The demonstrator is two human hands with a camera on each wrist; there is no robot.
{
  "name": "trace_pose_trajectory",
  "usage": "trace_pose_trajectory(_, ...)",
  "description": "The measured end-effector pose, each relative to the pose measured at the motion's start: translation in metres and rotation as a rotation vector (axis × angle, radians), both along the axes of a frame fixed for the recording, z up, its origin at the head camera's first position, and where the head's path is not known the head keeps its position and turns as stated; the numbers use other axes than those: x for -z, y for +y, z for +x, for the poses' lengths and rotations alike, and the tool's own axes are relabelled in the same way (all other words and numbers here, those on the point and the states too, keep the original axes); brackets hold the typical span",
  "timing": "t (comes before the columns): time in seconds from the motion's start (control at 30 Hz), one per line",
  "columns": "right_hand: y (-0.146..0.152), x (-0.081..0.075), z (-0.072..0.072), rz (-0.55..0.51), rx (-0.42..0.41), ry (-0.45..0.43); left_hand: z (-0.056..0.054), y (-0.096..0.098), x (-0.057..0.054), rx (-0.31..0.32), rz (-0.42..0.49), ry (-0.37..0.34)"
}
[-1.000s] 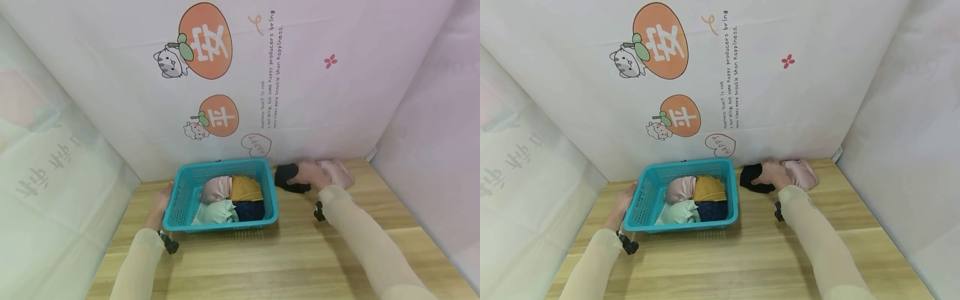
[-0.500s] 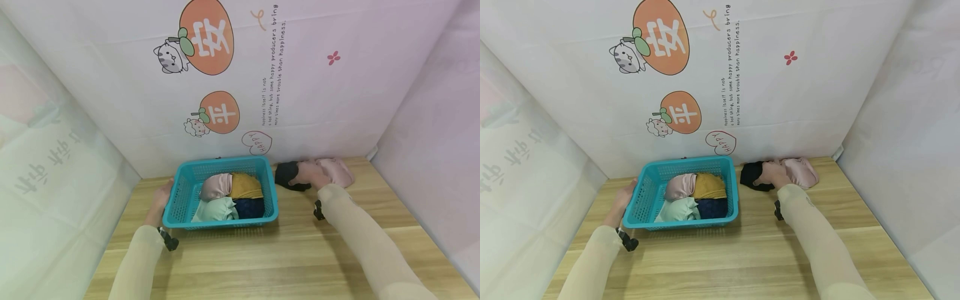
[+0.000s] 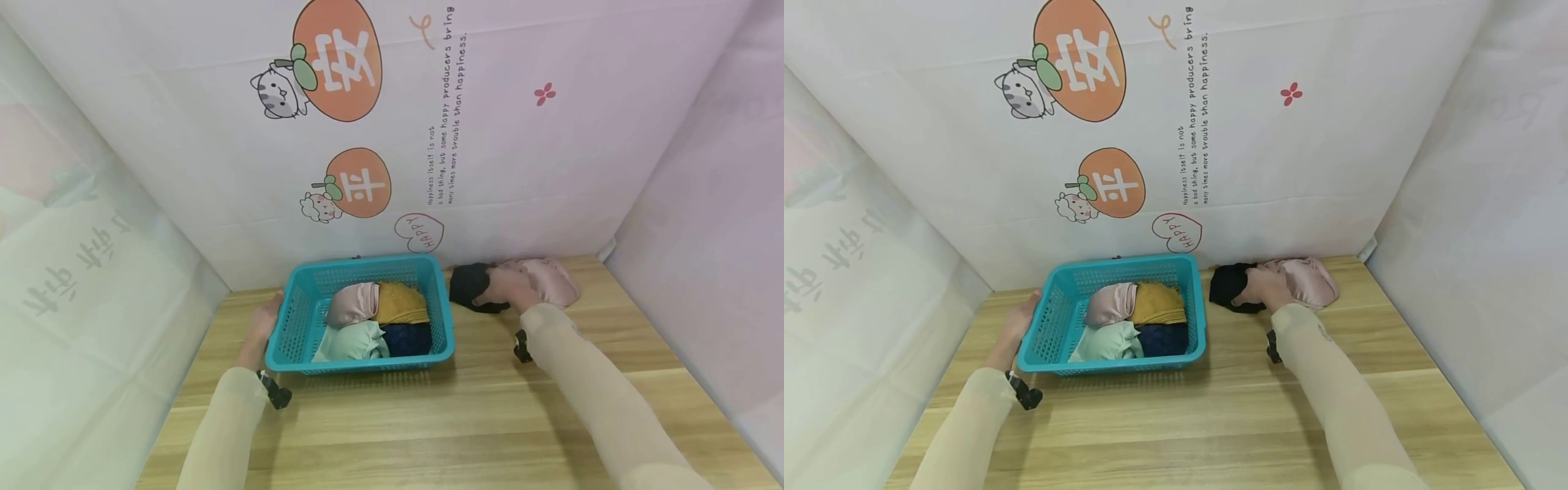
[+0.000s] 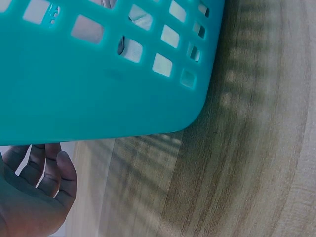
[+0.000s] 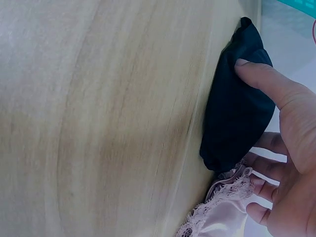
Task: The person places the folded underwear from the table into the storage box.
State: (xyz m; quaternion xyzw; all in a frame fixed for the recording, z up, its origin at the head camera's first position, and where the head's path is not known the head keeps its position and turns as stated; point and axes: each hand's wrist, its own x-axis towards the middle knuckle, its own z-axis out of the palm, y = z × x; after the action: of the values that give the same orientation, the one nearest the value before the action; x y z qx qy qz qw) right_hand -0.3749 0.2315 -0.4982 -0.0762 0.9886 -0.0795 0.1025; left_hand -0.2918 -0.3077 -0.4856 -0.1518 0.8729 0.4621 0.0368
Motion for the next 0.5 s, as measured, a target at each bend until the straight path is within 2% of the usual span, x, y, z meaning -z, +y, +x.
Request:
trace_pose_trajectory(0.2, -0.0003, 0.0021, 0.0002, -0.003, 0.001, 0.01, -0.0004, -0.0001, 0.0017, 0.01, -0.023, 0.023)
trace_pose_trajectory(0.33, -0.0004, 0.0016, -0.0003, 0.013, -0.025, 0.001, -0.0006, -0.0005, 0.0017, 0.018, -0.005, 0.03)
trace_pose_trajectory(0.5, -0.0014, 0.0013, 0.0028, 0.03, -0.062, 0.043, -0.0006, -0.0006, 0.0007, 0.019, -0.001, 0.026)
